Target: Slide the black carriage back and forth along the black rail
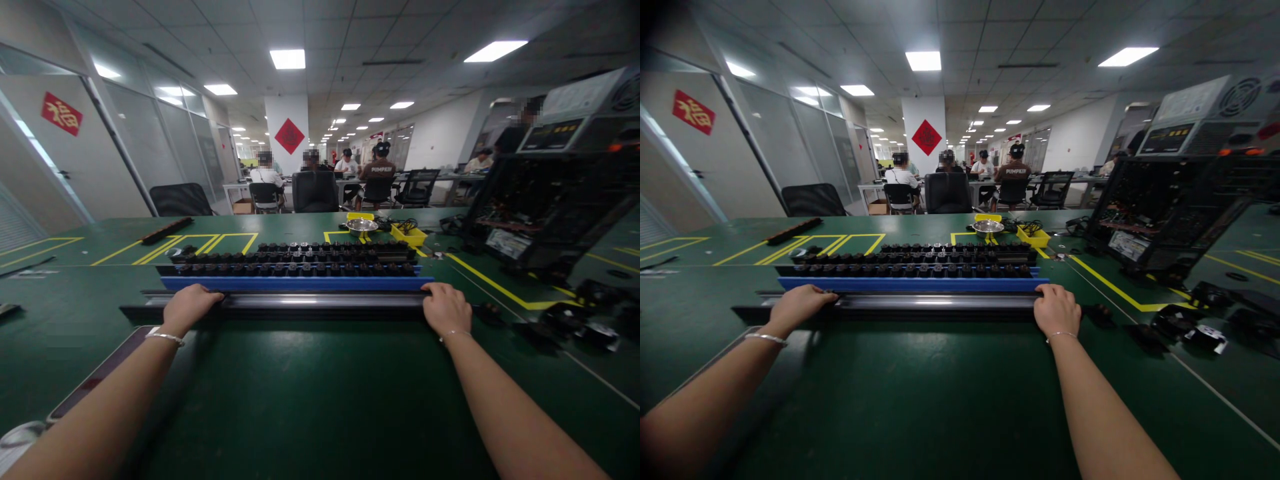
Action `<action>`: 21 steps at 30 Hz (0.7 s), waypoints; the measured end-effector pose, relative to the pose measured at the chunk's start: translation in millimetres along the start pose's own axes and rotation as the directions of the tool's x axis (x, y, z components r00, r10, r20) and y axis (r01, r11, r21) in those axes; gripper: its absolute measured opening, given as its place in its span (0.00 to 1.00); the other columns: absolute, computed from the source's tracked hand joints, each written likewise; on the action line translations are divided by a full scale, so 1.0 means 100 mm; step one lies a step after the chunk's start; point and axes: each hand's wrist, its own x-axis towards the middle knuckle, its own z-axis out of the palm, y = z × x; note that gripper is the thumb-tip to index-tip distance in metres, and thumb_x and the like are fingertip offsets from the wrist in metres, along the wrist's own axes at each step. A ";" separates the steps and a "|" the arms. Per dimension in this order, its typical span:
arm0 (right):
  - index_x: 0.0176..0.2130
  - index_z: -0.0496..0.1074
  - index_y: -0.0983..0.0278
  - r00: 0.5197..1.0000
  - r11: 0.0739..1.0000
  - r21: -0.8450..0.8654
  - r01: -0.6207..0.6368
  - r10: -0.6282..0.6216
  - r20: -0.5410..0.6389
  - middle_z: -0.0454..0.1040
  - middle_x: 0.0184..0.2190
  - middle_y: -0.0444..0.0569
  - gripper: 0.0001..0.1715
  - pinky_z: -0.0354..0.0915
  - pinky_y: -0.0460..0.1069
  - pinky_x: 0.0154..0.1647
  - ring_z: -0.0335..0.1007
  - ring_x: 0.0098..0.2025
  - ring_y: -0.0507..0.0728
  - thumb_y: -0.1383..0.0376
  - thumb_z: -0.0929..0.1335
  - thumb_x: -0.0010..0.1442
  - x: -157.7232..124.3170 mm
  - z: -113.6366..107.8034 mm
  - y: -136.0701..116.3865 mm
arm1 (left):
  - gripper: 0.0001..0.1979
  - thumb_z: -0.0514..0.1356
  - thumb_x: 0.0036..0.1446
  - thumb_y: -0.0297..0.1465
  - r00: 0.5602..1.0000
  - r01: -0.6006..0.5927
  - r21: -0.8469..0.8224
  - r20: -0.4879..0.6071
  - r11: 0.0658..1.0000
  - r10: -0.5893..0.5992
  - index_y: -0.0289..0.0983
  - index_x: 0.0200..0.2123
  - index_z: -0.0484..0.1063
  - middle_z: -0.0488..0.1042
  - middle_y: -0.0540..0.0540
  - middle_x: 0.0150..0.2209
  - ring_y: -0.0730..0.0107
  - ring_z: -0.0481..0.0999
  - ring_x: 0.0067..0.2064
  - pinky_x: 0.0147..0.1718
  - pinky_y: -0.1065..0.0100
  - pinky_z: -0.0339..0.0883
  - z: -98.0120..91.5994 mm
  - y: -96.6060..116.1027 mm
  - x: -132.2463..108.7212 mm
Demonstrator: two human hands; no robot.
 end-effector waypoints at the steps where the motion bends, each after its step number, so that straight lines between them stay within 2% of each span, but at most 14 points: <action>1: 0.46 0.69 0.59 1.000 1.000 0.003 0.003 -0.003 -0.006 0.65 0.51 0.54 0.23 0.58 0.60 0.47 0.58 0.51 0.63 0.66 0.55 0.57 0.00 0.00 0.00 | 0.23 0.52 0.46 0.51 1.000 0.012 -0.012 -0.006 1.000 -0.012 0.38 0.30 0.75 0.76 0.39 0.34 0.50 0.74 0.39 0.31 0.60 0.63 0.01 0.01 -0.01; 5: 0.46 0.70 0.59 0.998 1.000 -0.008 -0.006 0.005 -0.056 0.66 0.50 0.53 0.23 0.58 0.59 0.47 0.59 0.50 0.63 0.67 0.55 0.56 -0.02 0.04 0.01 | 0.24 0.54 0.44 0.50 0.994 0.096 -0.074 -0.046 0.993 -0.100 0.39 0.35 0.74 0.77 0.39 0.37 0.48 0.74 0.42 0.34 0.59 0.64 0.10 0.05 -0.05; 8: 0.45 0.71 0.59 0.996 1.000 -0.013 -0.009 0.008 -0.087 0.67 0.50 0.53 0.22 0.58 0.58 0.47 0.59 0.49 0.63 0.67 0.56 0.56 -0.03 0.06 0.01 | 0.27 0.54 0.43 0.51 0.977 0.156 -0.107 -0.131 0.982 -0.170 0.39 0.40 0.72 0.76 0.37 0.41 0.46 0.74 0.44 0.36 0.57 0.64 0.20 0.12 -0.09; 13: 0.45 0.71 0.59 0.995 1.000 -0.017 0.000 -0.002 -0.097 0.67 0.49 0.53 0.23 0.58 0.59 0.46 0.60 0.49 0.63 0.67 0.56 0.56 -0.02 0.08 0.03 | 0.29 0.53 0.44 0.52 0.965 0.161 -0.139 -0.185 0.977 -0.185 0.39 0.42 0.70 0.76 0.37 0.41 0.45 0.74 0.44 0.39 0.56 0.64 0.33 0.24 -0.13; 21: 0.47 0.70 0.62 0.989 1.000 0.002 -0.006 0.007 -0.149 0.68 0.49 0.55 0.23 0.57 0.58 0.47 0.60 0.49 0.63 0.66 0.54 0.59 -0.03 0.10 0.03 | 0.28 0.51 0.46 0.53 0.957 0.144 -0.114 -0.238 0.983 -0.167 0.39 0.41 0.70 0.77 0.38 0.39 0.47 0.74 0.45 0.41 0.56 0.63 0.38 0.28 -0.17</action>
